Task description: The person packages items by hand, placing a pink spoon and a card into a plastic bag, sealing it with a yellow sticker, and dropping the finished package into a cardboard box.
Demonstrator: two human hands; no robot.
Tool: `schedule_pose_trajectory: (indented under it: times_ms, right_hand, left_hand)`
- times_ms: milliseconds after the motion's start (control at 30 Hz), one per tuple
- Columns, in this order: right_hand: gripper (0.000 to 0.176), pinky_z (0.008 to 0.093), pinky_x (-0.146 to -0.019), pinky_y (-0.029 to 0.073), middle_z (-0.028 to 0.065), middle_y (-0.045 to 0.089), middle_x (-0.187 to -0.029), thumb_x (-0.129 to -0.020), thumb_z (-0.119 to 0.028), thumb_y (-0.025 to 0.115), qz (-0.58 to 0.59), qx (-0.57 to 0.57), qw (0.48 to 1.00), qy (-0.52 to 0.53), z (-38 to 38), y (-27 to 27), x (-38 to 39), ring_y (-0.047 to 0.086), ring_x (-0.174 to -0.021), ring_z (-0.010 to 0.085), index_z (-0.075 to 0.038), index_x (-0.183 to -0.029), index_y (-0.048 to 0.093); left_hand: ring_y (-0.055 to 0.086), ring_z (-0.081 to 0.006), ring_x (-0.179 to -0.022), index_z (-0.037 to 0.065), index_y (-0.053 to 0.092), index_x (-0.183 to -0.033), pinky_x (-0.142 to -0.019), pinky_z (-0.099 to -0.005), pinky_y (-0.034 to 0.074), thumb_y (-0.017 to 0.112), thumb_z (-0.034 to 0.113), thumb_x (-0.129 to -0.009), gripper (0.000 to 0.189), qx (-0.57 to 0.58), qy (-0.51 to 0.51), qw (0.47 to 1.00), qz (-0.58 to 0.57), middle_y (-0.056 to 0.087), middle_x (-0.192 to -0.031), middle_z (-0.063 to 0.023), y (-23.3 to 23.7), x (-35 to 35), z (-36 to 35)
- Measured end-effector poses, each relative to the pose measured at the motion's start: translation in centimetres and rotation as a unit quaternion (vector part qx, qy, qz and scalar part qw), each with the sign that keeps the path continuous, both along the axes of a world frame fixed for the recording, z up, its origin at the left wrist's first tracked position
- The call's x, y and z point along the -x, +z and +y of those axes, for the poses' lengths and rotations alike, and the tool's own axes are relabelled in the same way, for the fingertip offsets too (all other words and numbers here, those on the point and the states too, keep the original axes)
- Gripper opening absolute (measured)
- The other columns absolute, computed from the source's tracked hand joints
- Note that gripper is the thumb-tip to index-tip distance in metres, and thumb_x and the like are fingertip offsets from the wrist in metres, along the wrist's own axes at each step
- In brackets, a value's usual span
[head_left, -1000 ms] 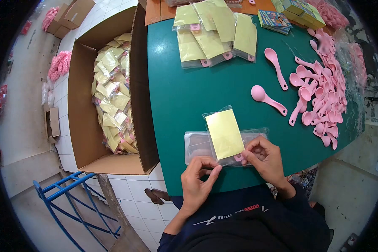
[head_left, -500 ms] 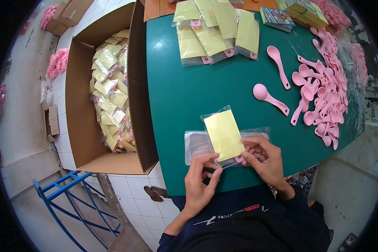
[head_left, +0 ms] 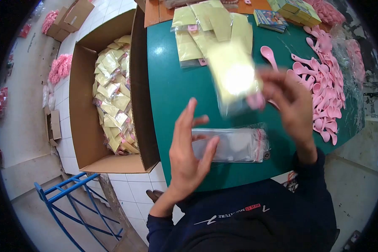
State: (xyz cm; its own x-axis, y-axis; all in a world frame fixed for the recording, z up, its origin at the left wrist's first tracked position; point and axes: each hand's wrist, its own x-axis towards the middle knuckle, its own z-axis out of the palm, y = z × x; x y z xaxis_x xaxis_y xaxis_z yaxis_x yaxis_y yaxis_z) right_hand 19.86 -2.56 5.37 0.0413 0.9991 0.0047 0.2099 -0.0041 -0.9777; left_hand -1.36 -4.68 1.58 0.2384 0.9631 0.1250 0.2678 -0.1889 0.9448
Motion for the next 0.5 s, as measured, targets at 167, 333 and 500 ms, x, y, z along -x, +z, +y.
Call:
schedule_pose_trajectory:
  times_ms: [167,333,500]
  right_hand:
    - [0.040,0.0307,-0.067,0.047,0.0097,0.058,-0.096,-0.084,-0.015,0.064,-0.235,-0.100,0.966,-0.048,1.9,-0.8,-4.1,0.060,-0.078,0.0205,-0.004,-0.120,0.051]
    - [0.034,0.0376,-0.076,0.045,0.0133,0.053,-0.097,-0.077,-0.011,0.065,-0.473,-0.017,0.881,0.028,-3.3,-4.9,-6.3,0.055,-0.091,0.0317,-0.003,-0.108,0.054]
    - [0.026,0.0387,-0.078,0.043,0.0134,0.055,-0.095,-0.077,-0.004,0.062,-0.500,-0.041,0.865,-0.002,-4.3,-5.3,-6.2,0.054,-0.089,0.0311,-0.003,-0.103,0.058]
  left_hand:
    - [0.058,-0.0275,-0.094,0.001,0.055,-0.108,-0.076,-0.0352,0.049,0.068,0.010,-0.078,0.034,-0.115,-0.176,0.958,0.193,0.054,-0.109,-0.0142,0.3,-1.1,2.6]
    - [0.054,-0.0296,-0.085,0.004,0.056,-0.098,-0.074,-0.0383,0.047,0.070,0.017,-0.076,0.030,-0.149,-0.238,0.938,0.203,0.051,-0.095,-0.0127,-3.5,-4.5,2.4]
    - [0.054,-0.0300,-0.084,0.004,0.053,-0.094,-0.073,-0.0383,0.047,0.070,0.009,-0.073,0.027,-0.124,-0.283,0.934,0.176,0.049,-0.096,-0.0128,-4.2,-5.3,2.7]
